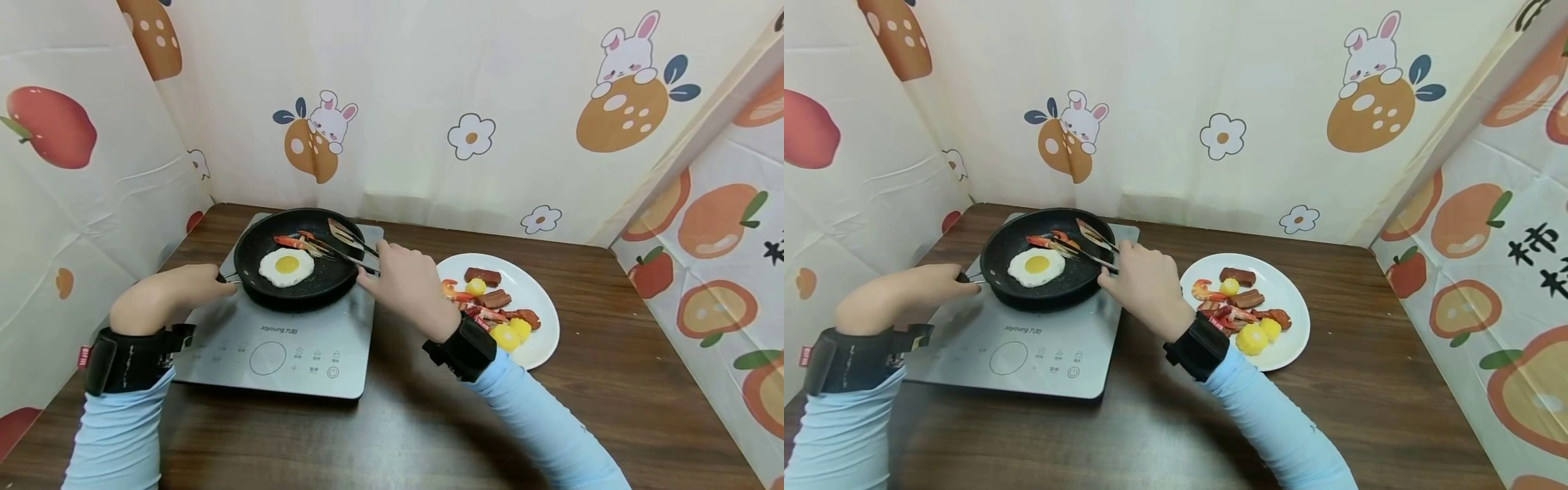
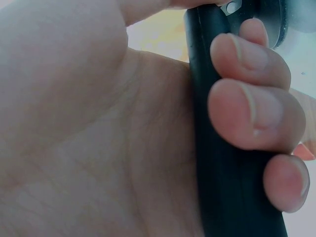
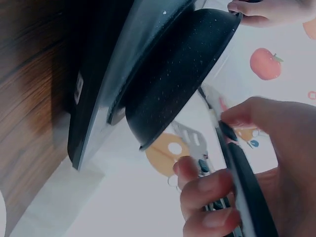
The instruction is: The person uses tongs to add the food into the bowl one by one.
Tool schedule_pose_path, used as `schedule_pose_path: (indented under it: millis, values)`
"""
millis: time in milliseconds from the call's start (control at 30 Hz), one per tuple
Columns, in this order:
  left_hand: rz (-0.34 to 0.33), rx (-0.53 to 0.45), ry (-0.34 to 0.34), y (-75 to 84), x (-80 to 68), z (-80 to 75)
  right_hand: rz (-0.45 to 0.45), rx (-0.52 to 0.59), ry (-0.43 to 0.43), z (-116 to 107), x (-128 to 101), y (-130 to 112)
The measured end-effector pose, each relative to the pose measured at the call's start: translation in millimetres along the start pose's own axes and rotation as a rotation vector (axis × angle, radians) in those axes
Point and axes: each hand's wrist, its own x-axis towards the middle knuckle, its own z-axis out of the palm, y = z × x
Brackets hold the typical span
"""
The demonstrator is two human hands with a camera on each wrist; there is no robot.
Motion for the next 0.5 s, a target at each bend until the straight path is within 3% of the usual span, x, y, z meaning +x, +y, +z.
schedule_pose_path:
  millis: [500]
  values:
    - [-0.026, -0.032, -0.043, 2.4, 0.2, 0.3, 0.056, 0.081, 0.049, -14, -34, 43]
